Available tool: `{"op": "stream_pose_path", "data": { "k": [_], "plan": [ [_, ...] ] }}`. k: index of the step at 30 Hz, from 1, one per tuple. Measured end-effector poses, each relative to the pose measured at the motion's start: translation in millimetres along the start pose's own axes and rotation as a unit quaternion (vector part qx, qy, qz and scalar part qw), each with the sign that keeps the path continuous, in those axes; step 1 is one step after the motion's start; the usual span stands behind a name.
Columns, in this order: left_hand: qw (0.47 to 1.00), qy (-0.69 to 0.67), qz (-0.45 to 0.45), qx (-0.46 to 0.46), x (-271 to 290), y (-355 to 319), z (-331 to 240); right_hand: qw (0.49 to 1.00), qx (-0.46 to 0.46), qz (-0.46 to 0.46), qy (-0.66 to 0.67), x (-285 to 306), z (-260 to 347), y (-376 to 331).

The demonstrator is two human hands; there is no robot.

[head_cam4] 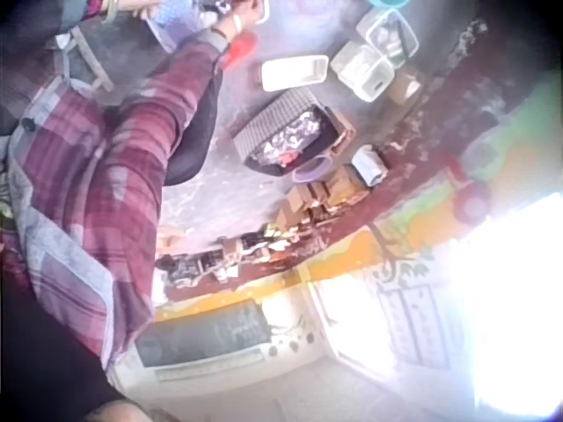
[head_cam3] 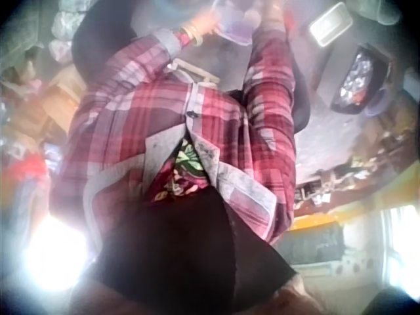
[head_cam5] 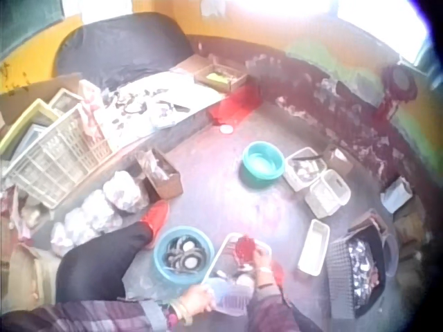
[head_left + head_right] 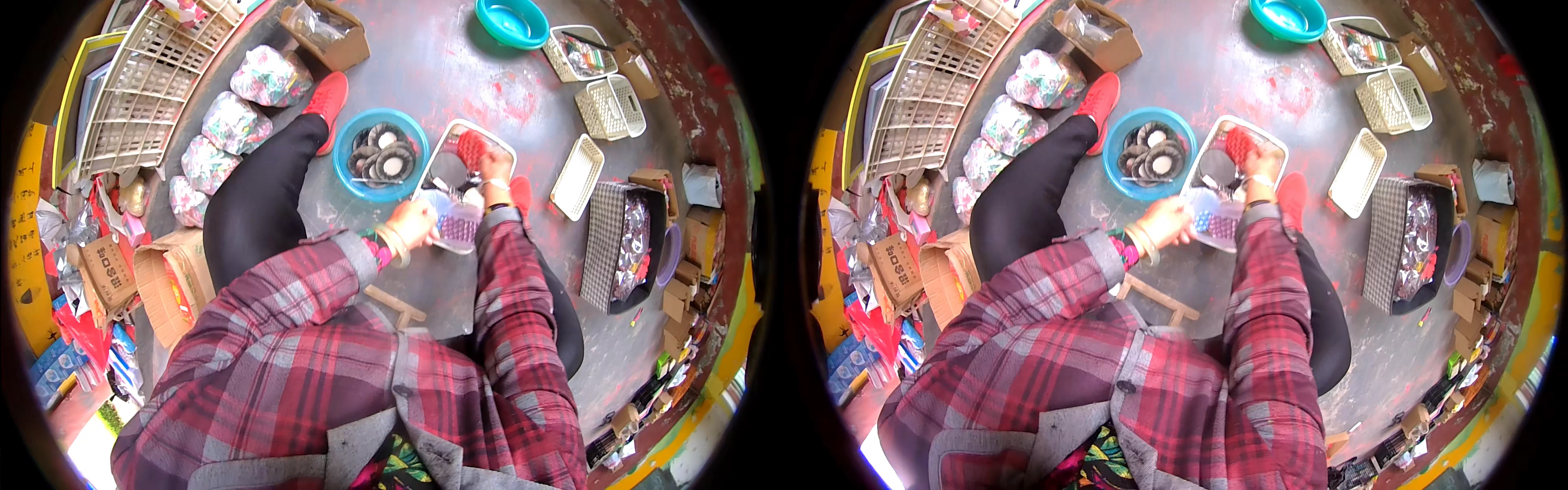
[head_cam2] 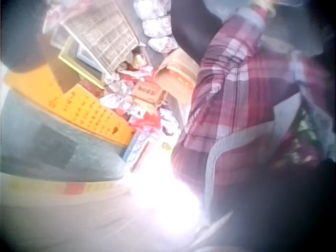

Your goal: The person sits on the floor and sorts small items from a white basket into a blue bowl and a plastic bag. They handle items one by one, placing some into the bowl and others into the bag, then tie the bag closed.

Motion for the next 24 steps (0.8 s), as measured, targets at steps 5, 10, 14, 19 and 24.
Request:
{"op": "stream_pose_path", "data": {
  "k": [5, 10, 14, 19, 24],
  "plan": [
    [0.995, -0.09, -0.032, 0.028, 23.1, 3.4, 7.8, 0.794, 0.063, 0.253, 0.549, 80.0, 48.5, -51.5],
    [0.992, -0.109, -0.051, 0.032, 27.7, 2.3, 6.3, 0.881, 0.033, 0.422, 0.213, 88.7, 73.0, -120.9],
    [0.994, -0.094, -0.06, 0.024, 24.8, 0.8, 2.2, 0.915, 0.124, 0.278, -0.265, 27.7, 77.9, -130.0],
    [0.994, -0.095, -0.053, 0.024, 16.4, -3.5, -2.4, 0.947, 0.116, 0.223, -0.199, -23.7, 81.7, -150.3],
    [0.993, -0.098, -0.063, 0.027, 20.5, -3.6, 2.0, 0.993, 0.028, -0.041, -0.107, 64.1, 79.8, -152.5]
  ]
}}
Point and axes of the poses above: each hand's wrist, its own y-axis towards the middle knuckle, its own x-axis out of the back of the hand, z = x × y, the point moved 7 cm from there along y, towards the middle knuckle, and after that the axes turned 14 degrees about z, right-handed, at the moved point
